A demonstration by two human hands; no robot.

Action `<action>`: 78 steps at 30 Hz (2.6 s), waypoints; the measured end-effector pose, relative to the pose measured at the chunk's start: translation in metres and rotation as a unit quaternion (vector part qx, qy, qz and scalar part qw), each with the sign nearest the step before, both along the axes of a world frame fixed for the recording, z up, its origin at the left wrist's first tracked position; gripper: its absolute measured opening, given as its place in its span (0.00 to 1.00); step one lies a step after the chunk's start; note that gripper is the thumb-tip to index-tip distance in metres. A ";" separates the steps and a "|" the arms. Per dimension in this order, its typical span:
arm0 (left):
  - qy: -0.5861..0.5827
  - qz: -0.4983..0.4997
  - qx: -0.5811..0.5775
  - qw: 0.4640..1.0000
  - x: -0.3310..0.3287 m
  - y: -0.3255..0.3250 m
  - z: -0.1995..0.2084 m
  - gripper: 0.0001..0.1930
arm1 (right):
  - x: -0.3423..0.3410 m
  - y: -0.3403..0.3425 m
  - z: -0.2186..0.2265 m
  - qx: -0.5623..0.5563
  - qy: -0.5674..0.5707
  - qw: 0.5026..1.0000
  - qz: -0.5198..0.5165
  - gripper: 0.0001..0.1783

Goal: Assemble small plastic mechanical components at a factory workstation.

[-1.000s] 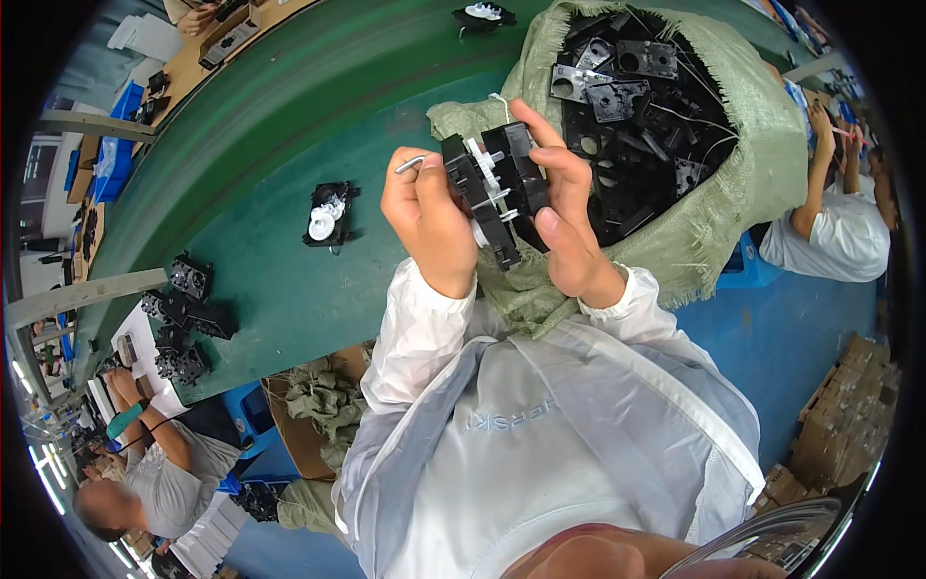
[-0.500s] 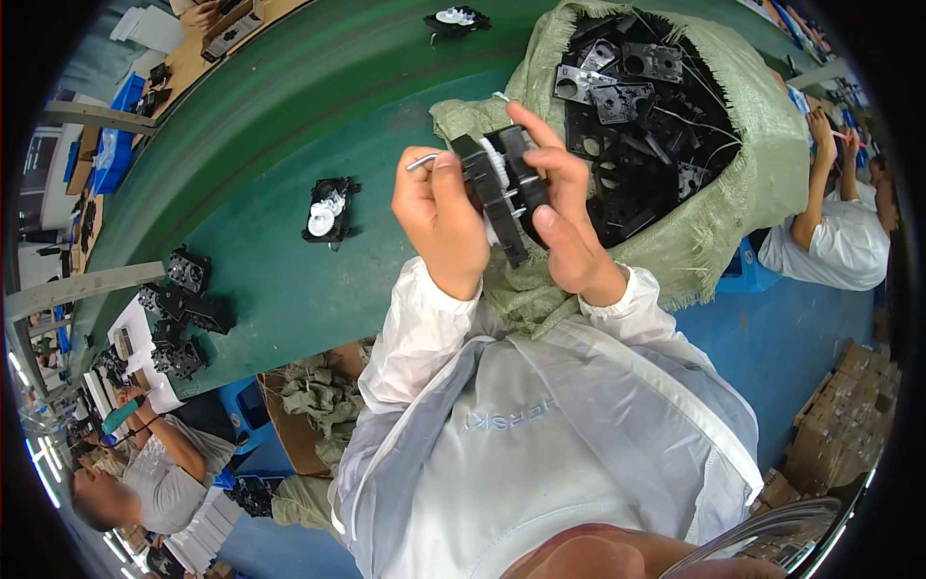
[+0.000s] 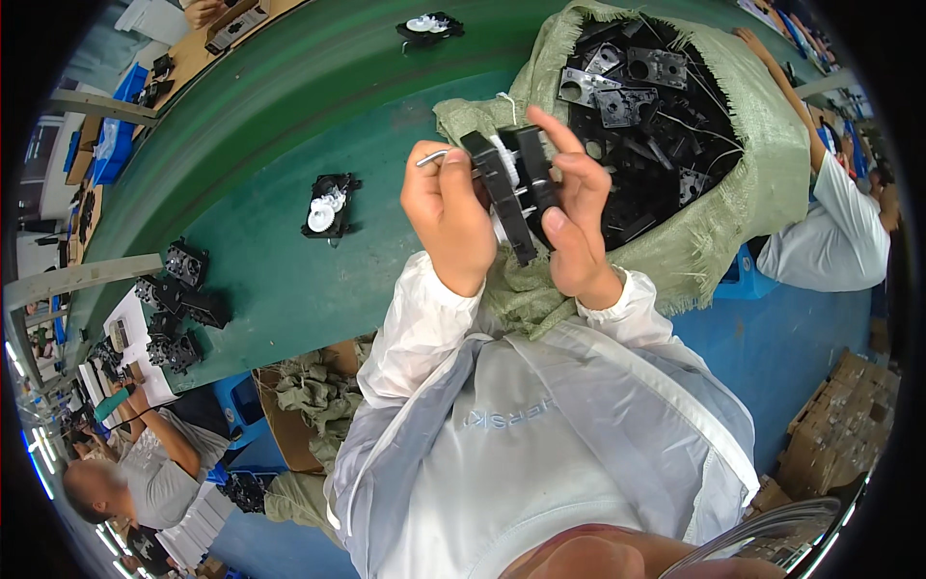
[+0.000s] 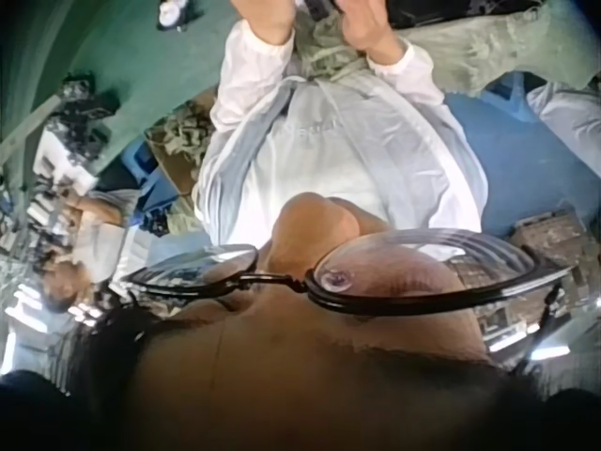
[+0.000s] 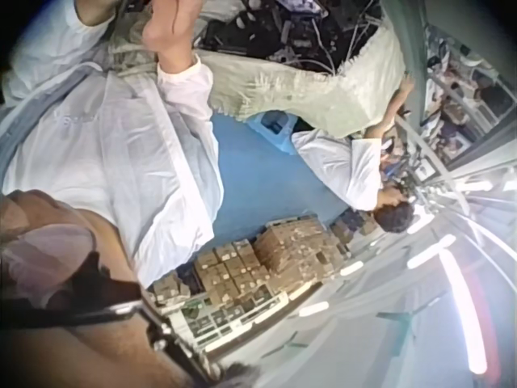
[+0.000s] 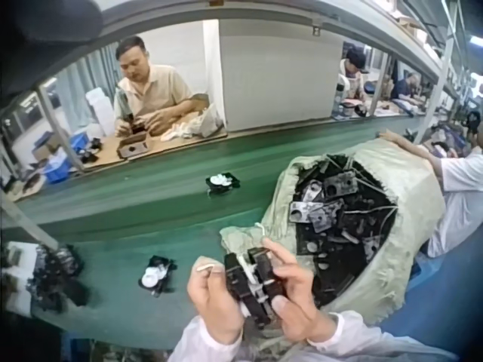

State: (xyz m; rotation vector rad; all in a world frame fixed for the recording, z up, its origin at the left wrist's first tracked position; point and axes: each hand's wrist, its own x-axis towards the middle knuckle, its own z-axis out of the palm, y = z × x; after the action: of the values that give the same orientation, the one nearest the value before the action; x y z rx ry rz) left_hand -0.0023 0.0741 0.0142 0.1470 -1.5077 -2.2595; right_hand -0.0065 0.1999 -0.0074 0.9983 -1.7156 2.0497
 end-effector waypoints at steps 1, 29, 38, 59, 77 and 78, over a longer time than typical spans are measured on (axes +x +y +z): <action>0.011 0.024 0.003 1.000 -0.002 -0.002 -0.003 0.08 | 0.000 0.000 0.001 -0.012 -0.004 1.000 -0.009 0.24; -0.007 0.012 0.005 1.000 0.000 -0.003 -0.001 0.08 | -0.005 -0.007 0.000 -0.005 0.033 0.999 0.006 0.24; -0.009 0.021 -0.045 0.999 -0.001 -0.004 -0.007 0.07 | -0.009 -0.002 -0.003 0.069 0.061 0.996 -0.001 0.23; -0.026 -0.230 -0.057 0.971 0.013 -0.026 0.004 0.33 | -0.009 0.000 0.007 0.105 -0.001 0.994 -0.019 0.32; 0.022 -0.167 -0.329 0.929 0.028 -0.051 0.002 0.23 | -0.009 0.013 0.018 -0.125 -0.264 0.948 0.125 0.26; 0.029 -0.161 -0.333 0.929 0.023 -0.052 0.004 0.22 | -0.009 0.011 0.017 -0.150 -0.287 0.939 0.114 0.25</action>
State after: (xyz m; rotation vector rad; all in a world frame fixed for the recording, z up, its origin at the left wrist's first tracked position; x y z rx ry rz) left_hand 0.0207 0.0222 0.0183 -0.3888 -2.2985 -1.8048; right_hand -0.0157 0.2111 0.0098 0.5500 -1.4888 2.8613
